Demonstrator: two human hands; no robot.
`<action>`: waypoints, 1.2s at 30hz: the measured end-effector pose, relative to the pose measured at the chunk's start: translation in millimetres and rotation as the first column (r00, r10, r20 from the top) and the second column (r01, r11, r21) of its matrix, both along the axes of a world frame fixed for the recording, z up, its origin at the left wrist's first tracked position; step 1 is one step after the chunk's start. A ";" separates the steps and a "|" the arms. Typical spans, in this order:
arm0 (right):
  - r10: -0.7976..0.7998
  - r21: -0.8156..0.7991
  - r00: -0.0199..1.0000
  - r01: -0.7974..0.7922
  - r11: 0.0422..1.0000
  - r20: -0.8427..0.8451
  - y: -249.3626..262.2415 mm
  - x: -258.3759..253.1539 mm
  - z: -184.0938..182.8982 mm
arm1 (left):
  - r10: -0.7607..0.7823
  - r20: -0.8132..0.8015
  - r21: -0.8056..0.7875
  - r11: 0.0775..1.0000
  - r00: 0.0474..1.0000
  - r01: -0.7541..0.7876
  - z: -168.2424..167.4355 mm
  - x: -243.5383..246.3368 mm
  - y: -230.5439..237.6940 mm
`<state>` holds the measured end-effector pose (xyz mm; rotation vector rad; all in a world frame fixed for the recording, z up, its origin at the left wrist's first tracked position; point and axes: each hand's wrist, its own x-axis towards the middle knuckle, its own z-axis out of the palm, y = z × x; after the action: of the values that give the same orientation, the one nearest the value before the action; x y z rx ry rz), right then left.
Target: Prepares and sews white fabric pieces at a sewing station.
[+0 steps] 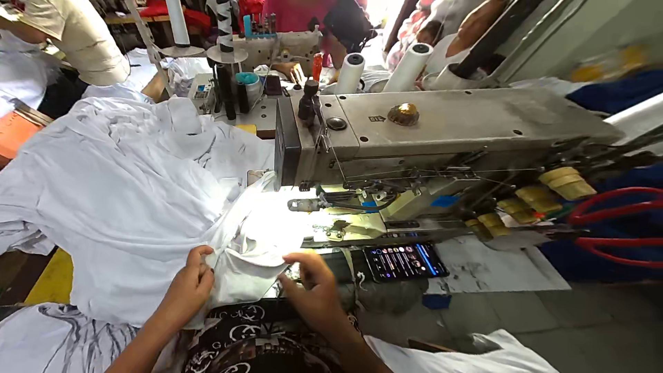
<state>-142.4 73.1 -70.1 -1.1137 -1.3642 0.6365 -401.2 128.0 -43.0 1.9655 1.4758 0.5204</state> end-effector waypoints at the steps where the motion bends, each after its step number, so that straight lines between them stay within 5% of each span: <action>1: 0.129 0.054 0.991 -0.131 0.990 0.027 1.5 -12.3 5.5 | -0.019 0.291 -0.097 0.994 0.957 0.049 16.3 2.7 -1.4; 3: 0.334 0.079 0.934 -0.345 0.935 0.127 5.0 -41.1 11.8 | -0.041 0.722 -0.189 0.949 0.690 0.254 56.4 19.9 -10.1; 4: 0.372 0.071 0.909 -0.391 0.918 0.189 4.4 -53.0 11.5 | -0.111 0.779 -0.104 0.948 0.617 0.302 72.3 29.2 -13.6; 6: 0.408 0.029 0.868 -0.433 0.901 0.284 -1.8 -64.1 7.3 | -0.300 0.605 0.256 0.950 0.737 0.176 85.5 43.0 -11.6; 9: 0.561 -0.111 0.775 -0.555 0.824 0.290 -16.0 -50.1 -1.9 | -0.141 0.140 0.673 0.740 0.980 0.010 59.8 45.9 7.3; 11: 0.569 -0.174 0.768 -0.543 0.822 0.294 -23.9 -33.0 -9.1 | 0.031 -0.105 0.616 0.787 0.994 0.040 26.1 41.5 11.8; 15: 0.485 -0.275 0.819 -0.412 0.869 0.307 -32.7 3.3 -15.9 | 0.126 -0.470 0.077 0.992 0.874 -0.102 -3.1 10.0 8.4; 17: 0.411 -0.231 0.863 -0.353 0.907 0.293 -30.0 10.1 -12.4 | 0.055 -0.336 -0.088 0.992 0.940 -0.089 9.5 -16.5 10.5; 19: 0.376 -0.093 0.891 -0.364 0.927 0.257 -19.0 0.2 -1.8 | 0.010 0.073 -0.098 0.995 0.997 -0.003 33.2 -26.5 3.1; 22: 0.489 -0.001 0.836 -0.504 0.863 0.251 0.7 -41.1 20.7 | -0.043 0.701 -0.129 0.974 0.712 0.187 93.1 -8.4 -21.0; 24: 0.557 -0.005 0.796 -0.572 0.820 0.236 4.3 -68.8 21.7 | -0.155 0.879 -0.018 0.934 0.451 0.356 129.3 2.9 -34.6; 26: 0.682 -0.111 0.709 -0.674 0.731 0.181 -6.1 -73.3 24.9 | -0.284 0.897 0.146 0.915 0.340 0.377 158.3 8.8 -39.3; 29: 0.858 -0.198 0.494 -0.863 0.465 -0.142 -36.1 -34.3 34.0 | -0.324 0.829 0.269 0.946 0.457 0.183 174.3 12.2 -21.9; 30: 0.824 -0.193 0.519 -0.853 0.484 -0.228 -42.9 -19.3 28.8 | -0.280 0.804 0.253 0.959 0.525 0.125 168.6 13.3 -8.3; 32: 0.625 -0.300 0.726 -0.688 0.661 -0.288 -44.9 0.0 10.7 | -0.151 0.687 0.156 0.986 0.711 0.059 141.2 14.2 30.0; 34: 0.452 -0.444 0.855 -0.518 0.731 -0.254 -36.2 9.7 -8.1 | -0.090 0.378 0.068 0.995 0.921 0.069 107.0 16.3 67.8; 36: 0.392 -0.513 0.899 -0.435 0.740 -0.197 -30.9 14.5 -19.4 | -0.186 0.088 0.118 0.977 0.979 0.175 86.4 24.3 85.5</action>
<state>-127.9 42.2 -89.5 -1.2121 -1.4134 1.4608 -376.9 213.6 43.4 2.1027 1.2162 0.6204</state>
